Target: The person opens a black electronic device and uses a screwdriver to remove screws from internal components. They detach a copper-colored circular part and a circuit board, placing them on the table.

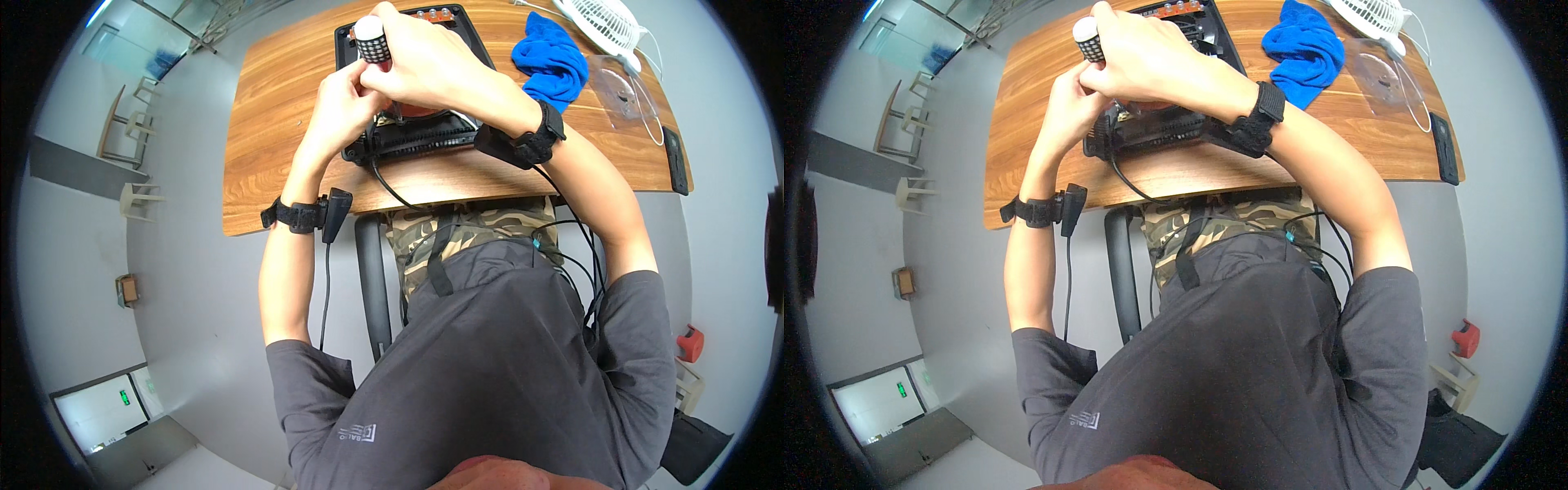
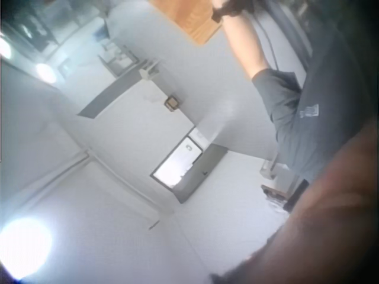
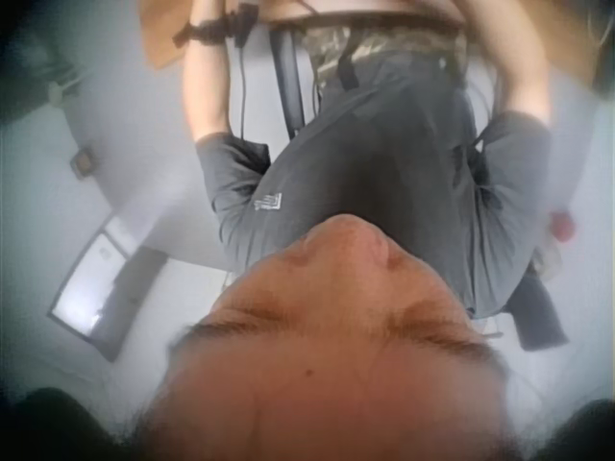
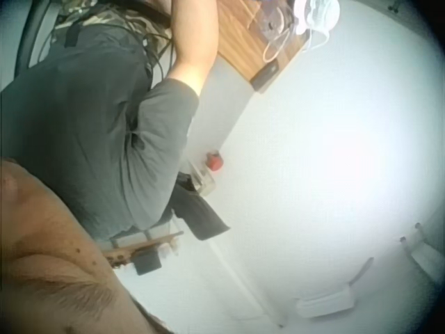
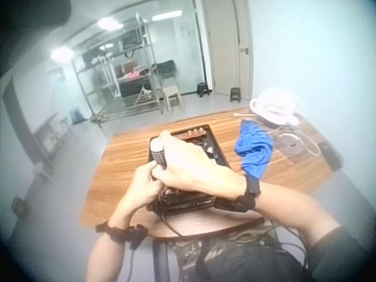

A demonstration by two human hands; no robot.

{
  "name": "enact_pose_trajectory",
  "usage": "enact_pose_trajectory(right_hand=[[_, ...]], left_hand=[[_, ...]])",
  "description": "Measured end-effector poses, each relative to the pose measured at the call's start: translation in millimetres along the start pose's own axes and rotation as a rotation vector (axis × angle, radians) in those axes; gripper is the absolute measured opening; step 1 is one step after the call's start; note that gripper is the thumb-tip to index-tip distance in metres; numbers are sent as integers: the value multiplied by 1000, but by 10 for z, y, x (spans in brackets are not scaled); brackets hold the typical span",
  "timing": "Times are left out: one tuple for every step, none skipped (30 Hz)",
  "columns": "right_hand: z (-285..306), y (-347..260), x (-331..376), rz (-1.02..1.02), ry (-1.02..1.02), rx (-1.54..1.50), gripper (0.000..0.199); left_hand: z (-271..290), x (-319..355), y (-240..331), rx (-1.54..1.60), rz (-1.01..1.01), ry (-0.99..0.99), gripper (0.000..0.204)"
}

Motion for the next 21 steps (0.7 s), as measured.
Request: enact_pose_trajectory(right_hand=[[3, -3, -11, -8, 3, 24, 26], [14, 1, -18, -7, 31, 14, 28], [20, 9, -26, -4, 59, 4, 29], [23, 26, -32, -2, 88, -5, 31], [13, 53, -37, 43, 109, -34, 31], [1, 81, -52, 90, 129, -62, 32], [3, 101, -71, 137, 149, -90, 32], [8, 120, -85, 174, 123, -76, 31], [20, 132, -78, 210, 98, -65, 30], [22, 152, -77, 245, 73, -53, 29], [-60, 314, -105, 53, 47, 9, 53], [-63, 306, -106, 46, 38, 9, 53], [-61, 291, -100, 39, 30, 9, 53], [-59, 283, -98, 33, 21, 8, 53], [-81, 289, -104, 81, 36, 2, 53], [-97, 287, -94, 123, 71, 55, 53], [-112, 283, -79, 165, 107, 109, 53], [-120, 254, -73, 207, 140, 160, 53], [-113, 240, -68, 222, 158, 201, 55], [-119, 260, -91, 157, 107, 201, 55], [-108, 255, -116, 93, 57, 204, 55]], left_hand=[[18, 17, 54, -15, 11, 21, 17], [23, 23, 90, -30, 22, 42, 15], [13, 15, 116, -71, 35, 67, 20], [-5, 6, 144, -113, 48, 91, 25], [-9, -3, 158, -154, 61, 116, 31], [-3, -14, 155, -156, 69, 134, 32], [-10, -27, 130, -157, 77, 151, 33], [-27, -43, 84, -158, 84, 167, 34], [-35, -49, 26, -154, 25, 168, 28], [-41, -42, -46, -55, 15, 118, 25], [-47, -29, -103, 45, 4, 67, 23], [-46, -18, -98, 145, -6, 12, 20], [-25, -18, -69, 76, -39, 16, 13], [-13, -12, -39, 76, -27, 27, 14], [11, -5, 9, 75, -17, 43, 14], [30, -8, 38, 73, -8, 58, 15], [34, -68, -119, -61, 7, 79, 20], [38, -65, -101, -54, 1, 119, 23], [28, -56, -61, -47, -5, 158, 26], [33, -52, -41, -40, -12, 197, 29], [31, -72, -62, -26, 3, 208, 35]])
Point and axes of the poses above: each hand's wrist, its own x-axis away from the middle knuckle, its own z-axis out of the back of the hand, y = z × x, the point moved 4 cm from there along -x, towards the middle knuckle, and after that the axes turned 14 degrees about -x, right-handed, at the moved point
